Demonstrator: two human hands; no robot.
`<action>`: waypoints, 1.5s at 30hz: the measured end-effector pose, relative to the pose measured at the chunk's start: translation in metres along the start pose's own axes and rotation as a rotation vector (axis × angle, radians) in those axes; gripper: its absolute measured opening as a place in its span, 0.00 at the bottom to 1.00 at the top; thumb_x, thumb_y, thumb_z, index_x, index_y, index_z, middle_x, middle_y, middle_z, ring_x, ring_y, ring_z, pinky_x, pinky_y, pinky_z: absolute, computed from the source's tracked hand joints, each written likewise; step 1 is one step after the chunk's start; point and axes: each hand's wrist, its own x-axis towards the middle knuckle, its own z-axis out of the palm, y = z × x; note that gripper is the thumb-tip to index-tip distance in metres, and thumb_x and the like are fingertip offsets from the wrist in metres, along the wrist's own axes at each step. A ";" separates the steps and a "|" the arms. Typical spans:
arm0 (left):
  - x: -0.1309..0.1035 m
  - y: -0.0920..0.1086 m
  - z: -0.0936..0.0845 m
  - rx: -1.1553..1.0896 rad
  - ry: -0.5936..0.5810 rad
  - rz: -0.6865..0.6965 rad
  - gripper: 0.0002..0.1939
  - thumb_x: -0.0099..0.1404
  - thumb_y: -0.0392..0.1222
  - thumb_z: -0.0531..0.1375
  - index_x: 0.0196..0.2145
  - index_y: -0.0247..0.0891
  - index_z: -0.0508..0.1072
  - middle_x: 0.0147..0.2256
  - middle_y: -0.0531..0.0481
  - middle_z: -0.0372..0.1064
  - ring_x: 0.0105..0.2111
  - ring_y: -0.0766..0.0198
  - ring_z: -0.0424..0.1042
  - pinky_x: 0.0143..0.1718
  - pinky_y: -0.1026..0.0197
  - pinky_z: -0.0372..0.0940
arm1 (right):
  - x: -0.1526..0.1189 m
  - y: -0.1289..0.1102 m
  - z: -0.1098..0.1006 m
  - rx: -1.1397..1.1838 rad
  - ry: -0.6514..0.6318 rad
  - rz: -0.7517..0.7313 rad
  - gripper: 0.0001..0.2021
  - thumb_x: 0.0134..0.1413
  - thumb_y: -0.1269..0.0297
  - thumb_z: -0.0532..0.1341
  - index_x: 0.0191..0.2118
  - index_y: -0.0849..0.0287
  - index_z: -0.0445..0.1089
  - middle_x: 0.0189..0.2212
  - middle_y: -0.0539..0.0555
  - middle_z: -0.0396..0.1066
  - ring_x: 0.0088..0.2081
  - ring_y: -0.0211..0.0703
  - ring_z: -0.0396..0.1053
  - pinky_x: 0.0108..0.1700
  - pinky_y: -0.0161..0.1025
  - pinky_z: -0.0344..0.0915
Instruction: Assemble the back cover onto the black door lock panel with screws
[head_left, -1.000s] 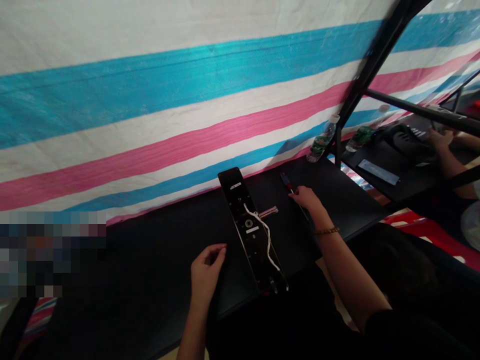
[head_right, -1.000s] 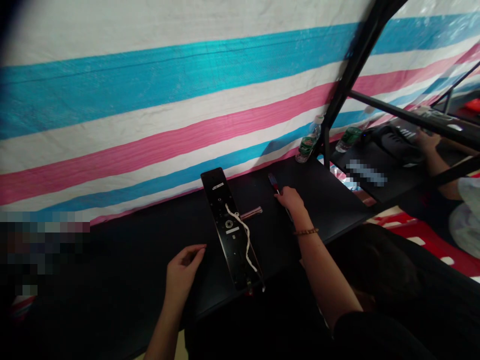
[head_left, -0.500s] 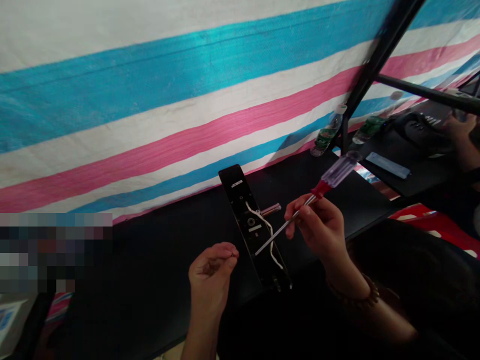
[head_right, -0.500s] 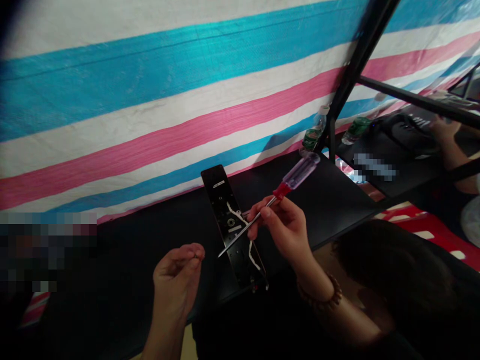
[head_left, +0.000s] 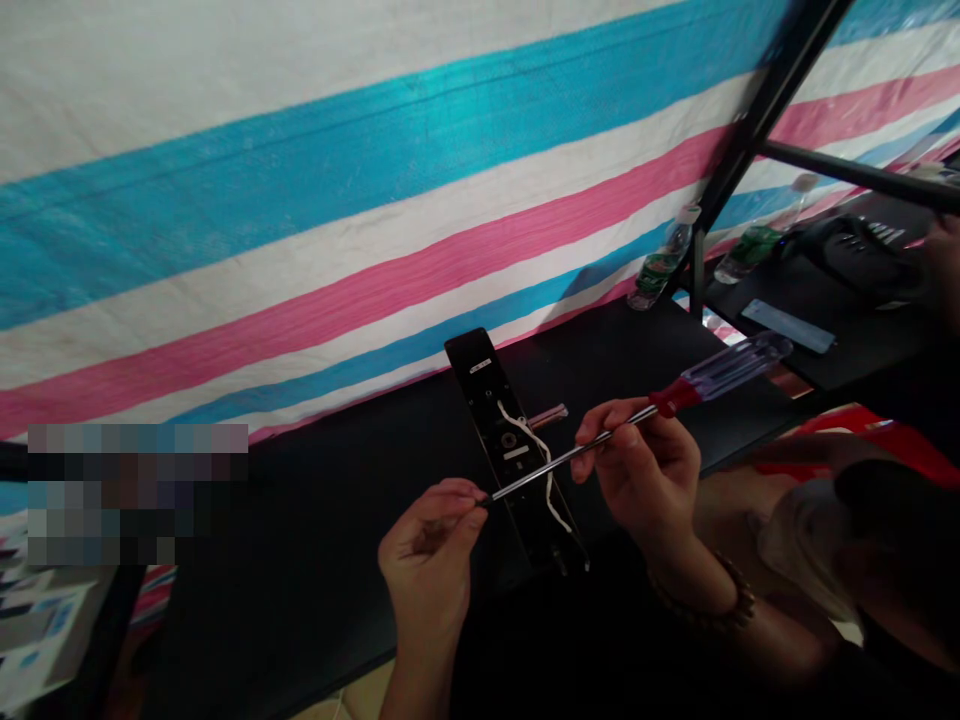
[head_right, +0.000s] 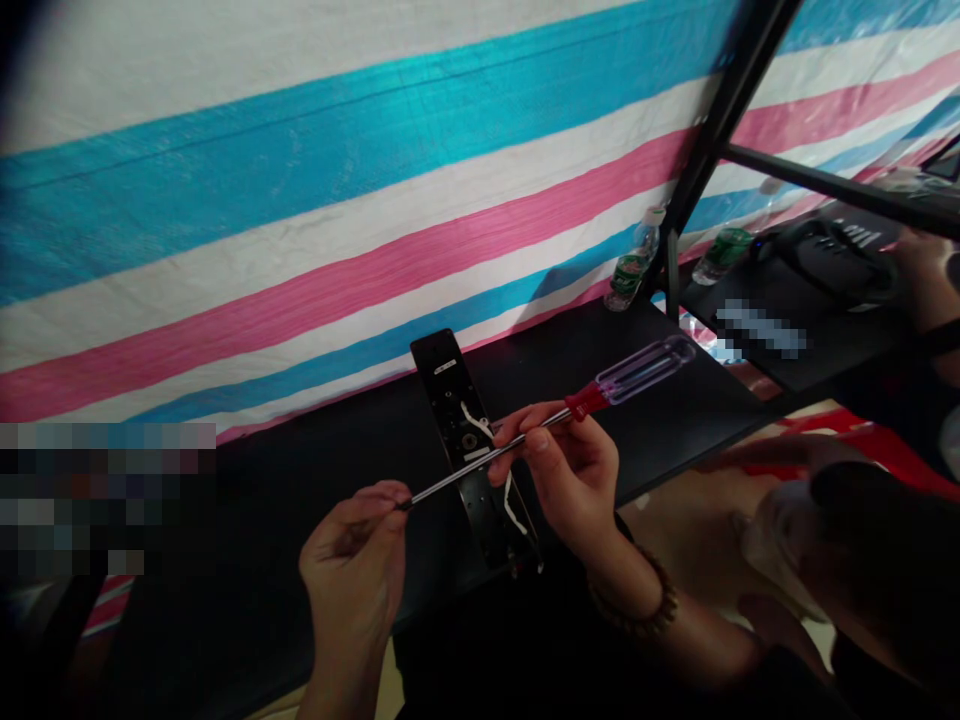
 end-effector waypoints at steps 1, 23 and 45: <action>-0.001 0.000 -0.001 0.024 -0.008 0.021 0.12 0.56 0.26 0.69 0.31 0.43 0.81 0.32 0.53 0.79 0.35 0.67 0.79 0.35 0.68 0.74 | -0.001 -0.001 0.000 0.001 0.006 -0.003 0.03 0.62 0.63 0.66 0.38 0.56 0.76 0.31 0.51 0.77 0.23 0.36 0.75 0.23 0.32 0.72; 0.003 -0.016 0.024 -0.224 0.257 -0.409 0.13 0.43 0.42 0.78 0.27 0.40 0.81 0.28 0.52 0.79 0.30 0.69 0.78 0.36 0.70 0.74 | 0.020 0.009 -0.031 0.000 0.238 0.063 0.07 0.56 0.62 0.70 0.36 0.57 0.74 0.30 0.49 0.76 0.23 0.32 0.71 0.27 0.30 0.69; -0.011 -0.016 0.011 0.244 0.121 -0.111 0.03 0.55 0.37 0.72 0.29 0.39 0.81 0.31 0.50 0.79 0.31 0.64 0.78 0.31 0.67 0.73 | -0.001 0.007 -0.007 -0.032 0.117 0.030 0.05 0.61 0.62 0.67 0.37 0.56 0.74 0.31 0.49 0.76 0.25 0.34 0.73 0.27 0.32 0.70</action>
